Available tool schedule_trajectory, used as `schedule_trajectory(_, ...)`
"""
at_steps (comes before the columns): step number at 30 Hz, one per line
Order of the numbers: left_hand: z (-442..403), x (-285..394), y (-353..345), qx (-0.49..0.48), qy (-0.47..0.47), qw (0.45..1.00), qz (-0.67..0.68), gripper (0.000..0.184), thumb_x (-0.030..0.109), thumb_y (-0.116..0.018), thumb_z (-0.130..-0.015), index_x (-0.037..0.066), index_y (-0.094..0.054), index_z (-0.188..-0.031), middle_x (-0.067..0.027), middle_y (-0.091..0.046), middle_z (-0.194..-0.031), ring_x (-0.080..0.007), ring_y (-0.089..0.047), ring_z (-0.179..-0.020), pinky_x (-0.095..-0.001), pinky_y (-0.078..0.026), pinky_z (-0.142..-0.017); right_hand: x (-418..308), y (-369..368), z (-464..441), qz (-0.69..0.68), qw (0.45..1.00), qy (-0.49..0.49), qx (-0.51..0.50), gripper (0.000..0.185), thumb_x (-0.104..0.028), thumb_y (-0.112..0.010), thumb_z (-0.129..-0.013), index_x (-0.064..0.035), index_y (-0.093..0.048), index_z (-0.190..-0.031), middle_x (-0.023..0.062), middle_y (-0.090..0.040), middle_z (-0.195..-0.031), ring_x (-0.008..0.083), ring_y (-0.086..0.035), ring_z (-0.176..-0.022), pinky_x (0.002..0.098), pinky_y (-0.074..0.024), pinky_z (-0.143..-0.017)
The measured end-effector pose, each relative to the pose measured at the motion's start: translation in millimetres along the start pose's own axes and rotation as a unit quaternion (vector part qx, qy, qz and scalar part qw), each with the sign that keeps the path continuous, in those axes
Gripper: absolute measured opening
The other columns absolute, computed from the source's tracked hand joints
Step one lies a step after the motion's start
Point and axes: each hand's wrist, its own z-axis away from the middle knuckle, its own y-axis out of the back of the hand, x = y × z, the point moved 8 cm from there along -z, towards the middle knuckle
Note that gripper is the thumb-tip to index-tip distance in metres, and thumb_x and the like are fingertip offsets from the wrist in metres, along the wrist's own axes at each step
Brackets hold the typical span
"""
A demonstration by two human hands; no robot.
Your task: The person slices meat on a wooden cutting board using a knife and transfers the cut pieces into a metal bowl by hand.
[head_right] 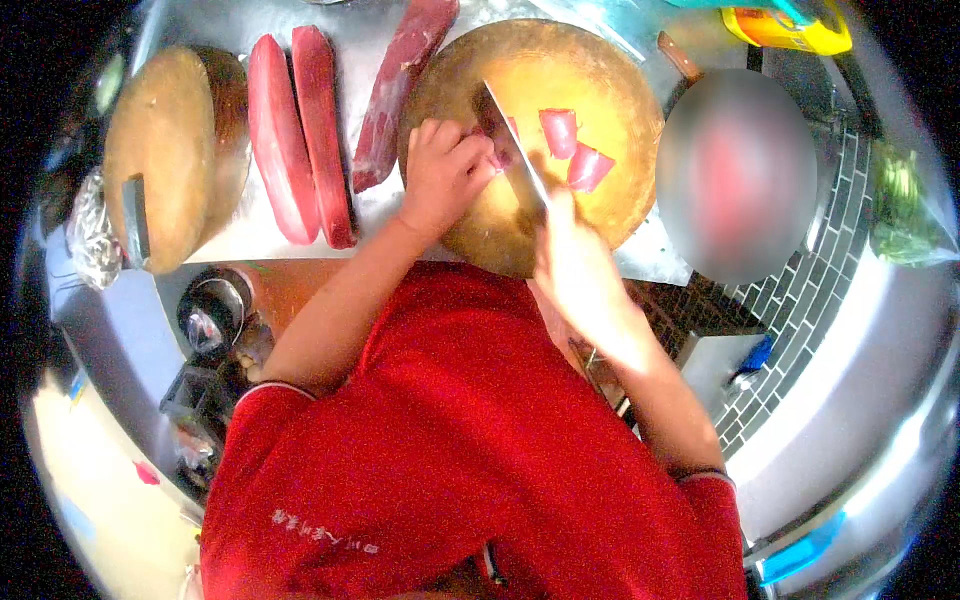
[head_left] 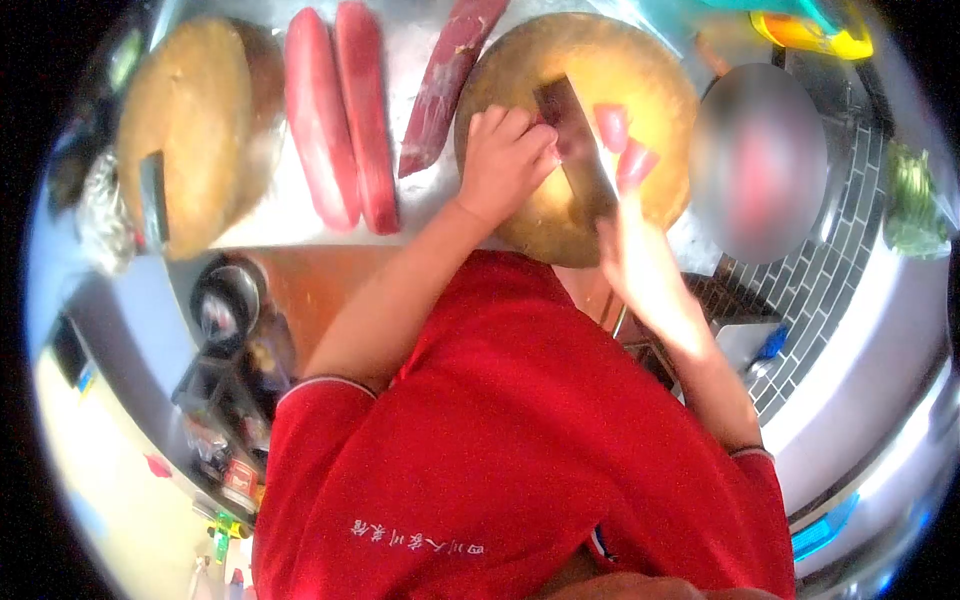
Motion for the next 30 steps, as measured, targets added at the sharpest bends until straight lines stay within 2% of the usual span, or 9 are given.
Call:
schedule_trajectory(2,-2,-3,-1,-0.012,0.013,1.000,-0.006,0.021,0.019,-0.078,-0.070,0.016,-0.069,-0.089,-0.0071,-0.060,-0.097,-0.0321,-0.056,-0.093,-0.0464,-0.044,-0.079,-7,-15,-46,-0.006,0.994,0.085,0.066,0.030,0.004,-0.051,-0.090,0.0070,-0.038,-0.117,0.0326,-0.063,-0.079,0.0539,-0.064,-0.073,0.0612,-0.0508,-0.063)
schedule_trajectory(8,-1,1,2,0.023,-0.001,1.000,-0.012,0.020,0.021,-0.079,-0.071,0.016,-0.069,-0.088,-0.0058,-0.058,-0.093,-0.0319,-0.055,-0.090,-0.0464,-0.043,-0.078,-8,-9,-42,0.018,0.998,0.035,0.055,0.028,0.004,-0.052,-0.090,0.0054,-0.038,-0.114,0.0318,-0.064,-0.078,0.0522,-0.065,-0.072,0.0596,-0.0523,-0.062)
schedule_trajectory(10,3,2,3,0.017,0.000,1.000,-0.013,0.021,0.022,-0.079,-0.071,0.016,-0.069,-0.088,-0.0056,-0.058,-0.092,-0.0317,-0.055,-0.090,-0.0464,-0.043,-0.077,-14,7,-6,0.025,0.999,0.023,0.039,0.028,0.003,-0.052,-0.090,0.0053,-0.038,-0.114,0.0314,-0.064,-0.076,0.0513,-0.066,-0.072,0.0593,-0.0526,-0.062)
schedule_trajectory(11,5,2,3,0.009,0.004,1.000,-0.008,0.022,0.023,-0.080,-0.070,0.016,-0.069,-0.088,-0.0056,-0.058,-0.092,-0.0317,-0.055,-0.090,-0.0464,-0.043,-0.077,-8,9,9,0.011,0.999,-0.040,-0.006,0.031,-0.004,-0.057,-0.095,0.0019,-0.037,-0.119,0.0364,-0.063,-0.082,0.0565,-0.063,-0.083,0.0587,-0.0501,-0.068)
schedule_trajectory(14,-3,-2,2,0.022,-0.009,1.000,0.005,0.022,0.024,-0.080,-0.070,0.017,-0.069,-0.088,-0.0055,-0.057,-0.091,-0.0316,-0.055,-0.090,-0.0465,-0.043,-0.077,3,10,35,0.015,0.998,-0.051,-0.034,0.036,-0.003,-0.057,-0.095,0.0026,-0.037,-0.124,0.0359,-0.063,-0.084,0.0564,-0.064,-0.084,0.0586,-0.0502,-0.069)
schedule_trajectory(18,-1,-3,2,0.004,0.001,1.000,0.006,0.022,0.024,-0.080,-0.071,0.017,-0.069,-0.088,-0.0053,-0.057,-0.093,-0.0313,-0.055,-0.091,-0.0462,-0.043,-0.077,-9,-7,-23,-0.008,0.997,0.054,0.051,0.035,0.000,-0.053,-0.091,0.0097,-0.035,-0.119,0.0321,-0.064,-0.077,0.0519,-0.066,-0.073,0.0594,-0.0528,-0.064)
schedule_trajectory(22,-5,-4,2,-0.017,-0.002,1.000,0.011,0.021,0.021,-0.079,-0.072,0.015,-0.069,-0.090,-0.0066,-0.059,-0.098,-0.0323,-0.056,-0.094,-0.0462,-0.045,-0.079,-5,-17,-58,0.024,0.997,0.032,0.066,0.035,-0.002,-0.057,-0.091,0.0078,-0.038,-0.118,0.0342,-0.064,-0.083,0.0524,-0.066,-0.079,0.0594,-0.0535,-0.067)
schedule_trajectory(27,2,-9,10,-0.003,0.006,0.999,0.036,0.021,0.015,-0.075,-0.076,0.012,-0.070,-0.096,-0.0106,-0.059,-0.102,-0.0355,-0.056,-0.097,-0.0470,-0.047,-0.085,-17,-11,-31,0.013,0.996,0.055,0.072,0.035,-0.006,-0.059,-0.090,0.0053,-0.039,-0.116,0.0325,-0.065,-0.080,0.0523,-0.067,-0.078,0.0591,-0.0548,-0.069)
schedule_trajectory(30,3,-5,10,-0.010,0.007,1.000,0.024,0.021,0.012,-0.074,-0.077,0.011,-0.071,-0.098,-0.0117,-0.059,-0.101,-0.0362,-0.056,-0.097,-0.0469,-0.048,-0.086,2,-28,-16,0.018,0.999,0.010,0.040,0.034,-0.008,-0.060,-0.091,0.0050,-0.039,-0.115,0.0306,-0.066,-0.079,0.0510,-0.068,-0.076,0.0588,-0.0553,-0.070)
